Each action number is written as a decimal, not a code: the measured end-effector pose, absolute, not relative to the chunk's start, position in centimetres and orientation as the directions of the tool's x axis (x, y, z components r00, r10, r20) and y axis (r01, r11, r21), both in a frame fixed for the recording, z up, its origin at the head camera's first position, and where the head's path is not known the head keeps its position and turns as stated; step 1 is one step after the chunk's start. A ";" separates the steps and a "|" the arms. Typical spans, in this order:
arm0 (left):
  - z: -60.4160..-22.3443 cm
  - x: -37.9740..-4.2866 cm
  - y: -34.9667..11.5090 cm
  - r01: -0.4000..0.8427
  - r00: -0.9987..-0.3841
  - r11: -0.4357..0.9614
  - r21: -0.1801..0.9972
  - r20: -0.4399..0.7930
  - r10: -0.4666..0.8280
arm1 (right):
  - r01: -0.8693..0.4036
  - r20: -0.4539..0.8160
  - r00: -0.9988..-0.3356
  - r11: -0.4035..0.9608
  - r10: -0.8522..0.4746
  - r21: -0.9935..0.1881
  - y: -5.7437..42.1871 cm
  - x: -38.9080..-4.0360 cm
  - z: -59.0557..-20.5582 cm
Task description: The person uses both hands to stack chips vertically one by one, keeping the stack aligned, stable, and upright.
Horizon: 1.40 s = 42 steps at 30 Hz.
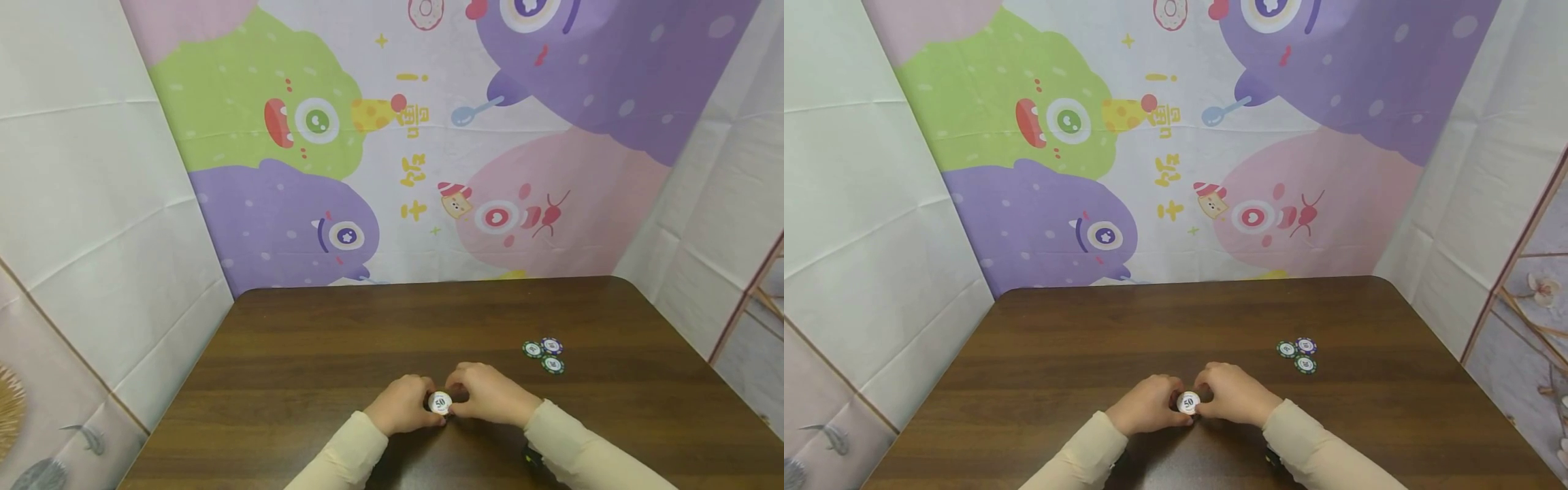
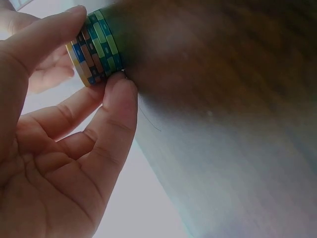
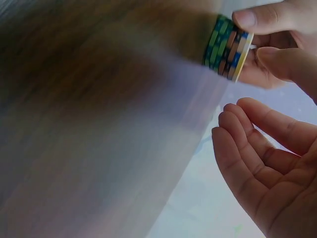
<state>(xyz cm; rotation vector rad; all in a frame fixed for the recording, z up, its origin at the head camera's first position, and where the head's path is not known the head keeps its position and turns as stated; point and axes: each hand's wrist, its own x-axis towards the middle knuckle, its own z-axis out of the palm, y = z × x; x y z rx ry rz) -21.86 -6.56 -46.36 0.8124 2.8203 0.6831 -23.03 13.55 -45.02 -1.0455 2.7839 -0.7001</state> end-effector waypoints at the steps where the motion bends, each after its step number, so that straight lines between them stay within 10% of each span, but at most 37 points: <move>1: -46.4 -21.8 -6.5 0.472 -0.848 0.756 0.454 0.001 0.529 | -0.599 0.080 -0.769 0.671 -0.634 -0.438 13.8 -23.1 -45.0; 42: -46.5 -21.9 -6.4 0.487 -0.852 0.782 0.389 0.014 0.523 | -0.262 0.121 -0.965 0.868 -0.232 -0.421 28.7 -25.7 -45.1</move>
